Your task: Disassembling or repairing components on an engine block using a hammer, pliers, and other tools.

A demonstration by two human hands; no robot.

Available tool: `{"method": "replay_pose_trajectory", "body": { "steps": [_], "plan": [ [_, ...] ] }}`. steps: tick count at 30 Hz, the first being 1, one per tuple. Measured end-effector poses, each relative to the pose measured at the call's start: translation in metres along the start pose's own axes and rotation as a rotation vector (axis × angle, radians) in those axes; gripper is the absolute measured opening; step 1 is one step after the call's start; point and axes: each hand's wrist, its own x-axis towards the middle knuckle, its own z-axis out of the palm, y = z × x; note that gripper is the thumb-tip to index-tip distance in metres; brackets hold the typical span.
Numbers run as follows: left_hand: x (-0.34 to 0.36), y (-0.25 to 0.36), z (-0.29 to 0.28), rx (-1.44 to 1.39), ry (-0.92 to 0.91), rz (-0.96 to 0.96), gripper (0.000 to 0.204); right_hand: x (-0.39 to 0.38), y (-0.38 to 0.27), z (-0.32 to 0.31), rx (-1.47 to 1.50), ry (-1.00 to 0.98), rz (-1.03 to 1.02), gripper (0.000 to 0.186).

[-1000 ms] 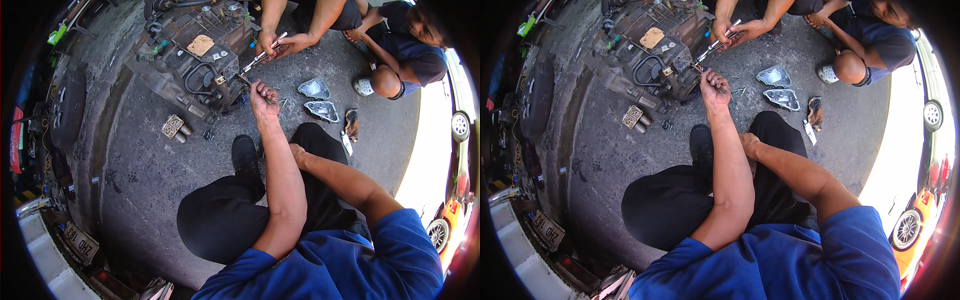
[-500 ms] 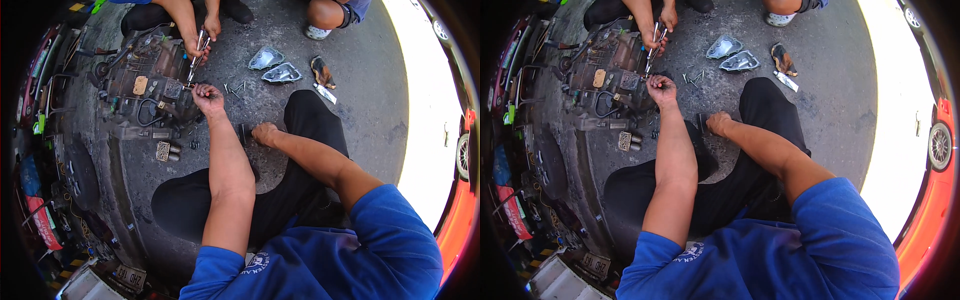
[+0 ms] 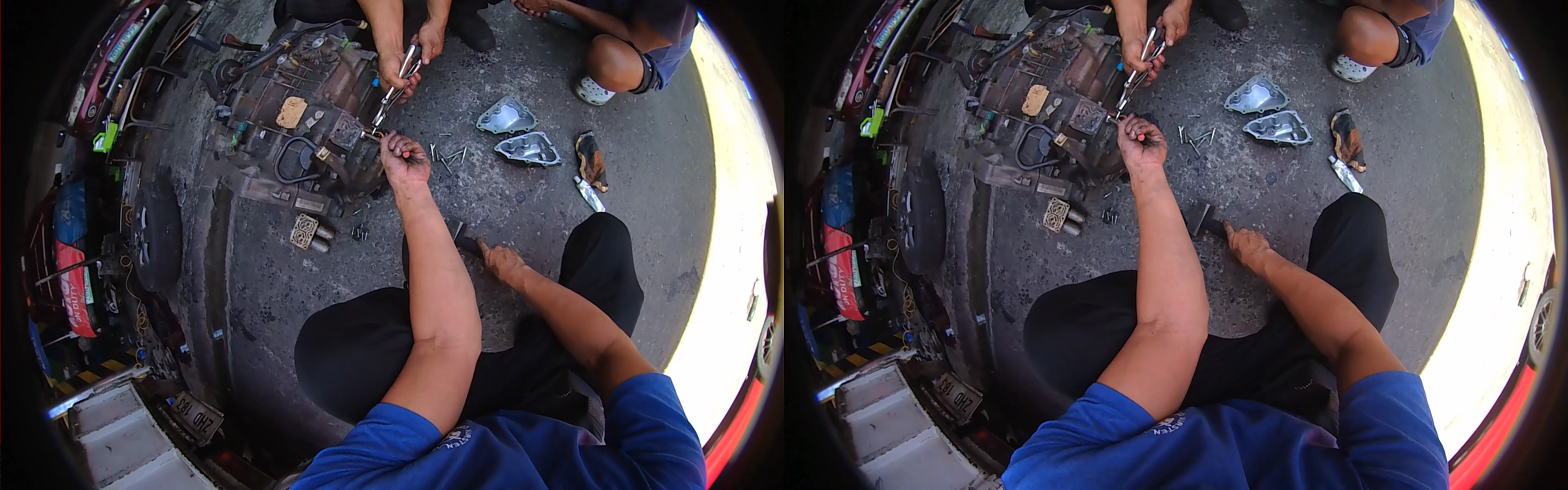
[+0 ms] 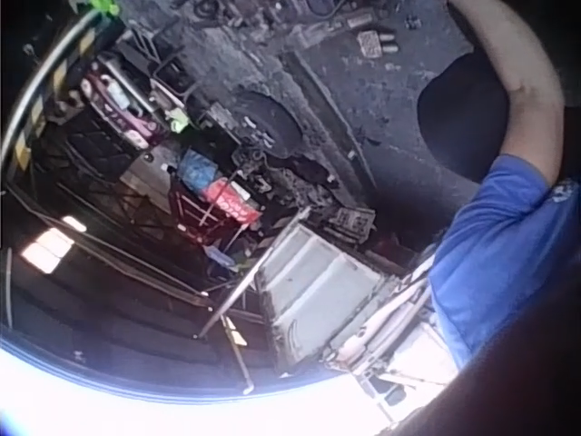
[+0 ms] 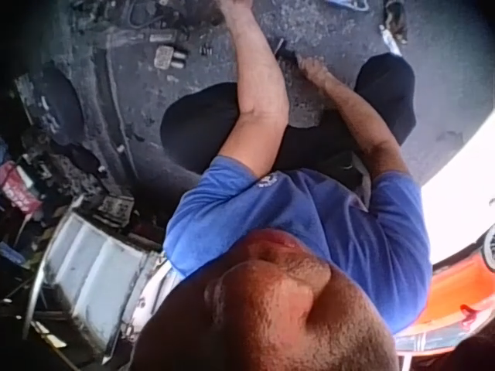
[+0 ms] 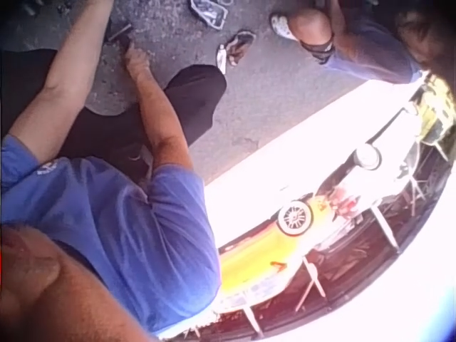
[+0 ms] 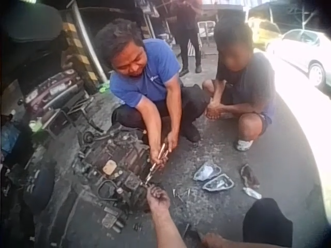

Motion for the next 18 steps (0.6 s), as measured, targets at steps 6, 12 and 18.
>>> {"method": "replay_pose_trajectory", "body": {
  "steps": [6,12,18],
  "plan": [
    [-0.002,-0.001,0.004,0.032,0.073,0.012,0.036,0.003,0.007,0.002,0.108,0.064,-0.034,0.056],
    [-0.003,-0.003,0.004,0.021,0.027,0.031,0.036,0.017,0.017,0.021,0.118,0.104,-0.071,0.057],
    [-0.007,-0.005,0.005,0.021,0.039,0.097,0.033,0.028,0.017,0.034,0.142,0.130,-0.039,0.051]
  ]
}}
